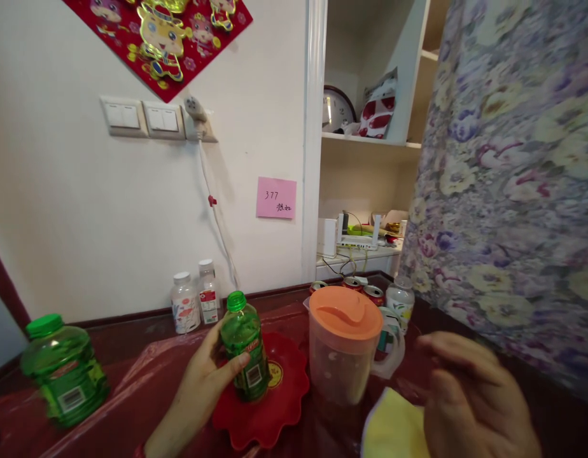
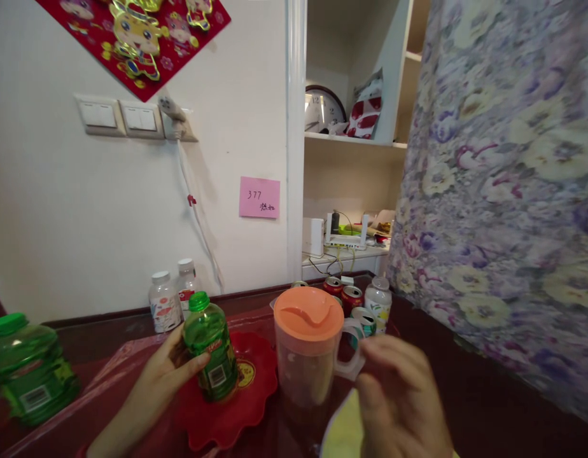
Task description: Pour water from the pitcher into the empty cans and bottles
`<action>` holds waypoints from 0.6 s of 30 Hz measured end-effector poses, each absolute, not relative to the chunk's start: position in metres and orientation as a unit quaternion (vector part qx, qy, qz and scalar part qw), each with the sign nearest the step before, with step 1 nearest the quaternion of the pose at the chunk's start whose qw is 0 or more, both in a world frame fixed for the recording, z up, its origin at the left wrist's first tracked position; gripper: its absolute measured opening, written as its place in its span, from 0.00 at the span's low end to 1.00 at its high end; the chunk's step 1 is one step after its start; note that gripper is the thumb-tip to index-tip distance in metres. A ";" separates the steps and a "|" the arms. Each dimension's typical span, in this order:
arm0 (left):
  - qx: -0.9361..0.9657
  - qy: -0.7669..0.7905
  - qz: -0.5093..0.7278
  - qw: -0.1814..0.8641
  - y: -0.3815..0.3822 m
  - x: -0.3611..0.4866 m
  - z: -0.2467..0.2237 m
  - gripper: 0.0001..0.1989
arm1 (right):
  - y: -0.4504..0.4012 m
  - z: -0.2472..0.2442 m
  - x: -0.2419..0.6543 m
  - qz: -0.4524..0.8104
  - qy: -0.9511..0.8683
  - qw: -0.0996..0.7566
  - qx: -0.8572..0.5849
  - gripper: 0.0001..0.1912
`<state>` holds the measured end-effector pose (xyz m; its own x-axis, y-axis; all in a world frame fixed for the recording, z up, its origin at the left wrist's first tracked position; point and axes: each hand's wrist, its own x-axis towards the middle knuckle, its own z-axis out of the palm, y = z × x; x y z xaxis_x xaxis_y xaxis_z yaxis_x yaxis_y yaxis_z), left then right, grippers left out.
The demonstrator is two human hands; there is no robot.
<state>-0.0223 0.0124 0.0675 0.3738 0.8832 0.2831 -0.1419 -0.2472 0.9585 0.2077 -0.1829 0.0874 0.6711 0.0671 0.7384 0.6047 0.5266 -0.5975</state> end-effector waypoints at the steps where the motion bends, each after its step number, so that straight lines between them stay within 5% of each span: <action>1: 0.634 0.298 0.479 0.530 0.012 -0.023 0.068 0.40 | -0.183 0.092 0.199 -0.155 -0.426 0.769 -0.450 0.05; 5: 0.642 0.317 0.493 0.494 0.013 -0.026 0.069 0.40 | -0.168 0.100 0.171 -0.051 -0.645 0.624 -0.438 0.08; 10: 0.636 0.338 0.516 0.464 0.010 -0.027 0.073 0.45 | -0.140 0.101 0.140 0.070 -0.623 0.631 -0.456 0.16; 15: 0.624 0.353 0.500 0.486 0.003 -0.029 0.073 0.53 | -0.133 0.114 0.118 0.177 -0.564 0.592 -0.549 0.42; 18: 0.627 0.325 0.494 0.507 -0.001 -0.030 0.068 0.57 | -0.132 0.123 0.116 0.243 -0.563 0.544 -0.572 0.50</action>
